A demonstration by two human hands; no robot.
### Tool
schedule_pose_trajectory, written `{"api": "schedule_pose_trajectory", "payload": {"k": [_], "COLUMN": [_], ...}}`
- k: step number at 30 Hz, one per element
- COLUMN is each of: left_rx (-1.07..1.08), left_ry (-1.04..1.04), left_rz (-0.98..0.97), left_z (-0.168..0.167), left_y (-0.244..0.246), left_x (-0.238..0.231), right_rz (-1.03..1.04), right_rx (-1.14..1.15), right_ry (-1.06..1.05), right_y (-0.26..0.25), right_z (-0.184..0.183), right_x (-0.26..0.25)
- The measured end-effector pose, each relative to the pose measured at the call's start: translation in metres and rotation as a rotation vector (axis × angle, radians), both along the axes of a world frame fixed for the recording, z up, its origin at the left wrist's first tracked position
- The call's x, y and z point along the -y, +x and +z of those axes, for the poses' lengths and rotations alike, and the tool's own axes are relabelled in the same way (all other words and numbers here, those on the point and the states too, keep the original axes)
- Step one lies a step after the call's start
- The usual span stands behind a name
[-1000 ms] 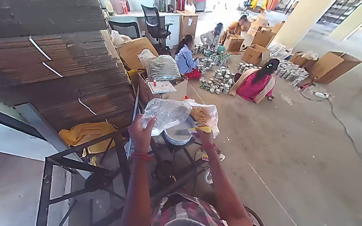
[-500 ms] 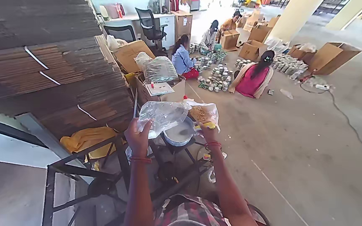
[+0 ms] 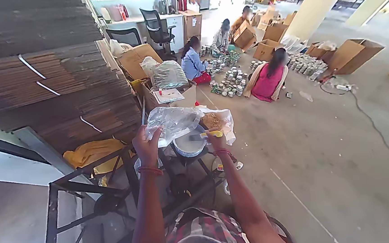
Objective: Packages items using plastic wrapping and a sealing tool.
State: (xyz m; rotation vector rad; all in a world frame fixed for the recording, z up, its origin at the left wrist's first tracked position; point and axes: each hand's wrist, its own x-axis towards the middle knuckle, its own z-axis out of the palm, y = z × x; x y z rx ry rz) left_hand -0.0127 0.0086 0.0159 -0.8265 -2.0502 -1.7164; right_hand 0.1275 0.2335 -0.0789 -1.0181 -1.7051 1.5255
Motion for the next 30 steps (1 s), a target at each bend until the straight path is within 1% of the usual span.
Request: {"api": "schedule_pose_trajectory", "payload": {"k": [2,3,5,7,9,11,12,14,17,19,20,22,24,25,27,29,30], "left_rx": [-0.019,-0.034,-0.064,-0.075,-0.075,-0.072,-0.078,-0.091,-0.078,-0.073,-0.076,-0.078,-0.075,-0.074,-0.072,-0.062,-0.062], "left_ry": [0.01,0.006,-0.005,-0.017,-0.035,-0.049,-0.062,-0.077,-0.082,-0.081,-0.079,-0.077,-0.067,-0.064,-0.059,-0.059,-0.055], "left_rz": [-0.011,-0.008,0.002,-0.004,-0.019,-0.042,-0.052,-0.063,-0.069,-0.062,-0.058,-0.057,-0.061,-0.063,-0.066,-0.068,-0.069], "left_z": [0.0,0.0,0.001,0.002,0.003,0.005,0.006,0.005,0.003,0.002,0.002,0.004,0.005,0.005,0.004,0.004,0.004], "left_y": [-0.001,-0.002,-0.003,-0.003,-0.003,-0.002,-0.003,-0.004,-0.005,-0.005,-0.005,-0.005,-0.005,-0.005,-0.004,-0.003,-0.003], "left_x": [-0.003,-0.004,-0.005,-0.006,-0.008,-0.01,-0.011,-0.014,-0.013,-0.014,-0.015,-0.016,-0.016,-0.016,-0.015,-0.014,-0.015], "right_rz": [0.129,0.161,0.122,0.013,-0.044,0.028,0.081,0.123,0.008,-0.046,-0.029,0.084,0.173,0.179,0.119,0.045,0.047], "right_rx": [0.019,0.037,0.066,0.044,-0.014,-0.046,-0.038,0.016,0.046,0.049,0.037,0.013,0.041,0.053,0.078,0.06,0.043], "right_ry": [-0.023,-0.021,0.02,0.055,-0.008,-0.108,-0.121,-0.078,0.009,0.011,0.017,0.012,-0.011,-0.011,0.037,0.125,0.155], "right_y": [0.003,0.008,0.014,0.011,0.001,-0.003,-0.001,0.008,0.014,0.007,0.003,0.002,0.007,0.01,0.014,0.01,0.006], "right_z": [0.007,0.013,0.019,0.013,0.006,0.008,0.011,0.019,0.016,0.013,0.011,0.013,0.023,0.028,0.028,0.017,0.012], "right_x": [-0.001,-0.002,-0.007,-0.011,-0.01,-0.004,-0.003,-0.007,-0.016,-0.017,-0.016,-0.011,-0.011,-0.013,-0.018,-0.021,-0.019]}}
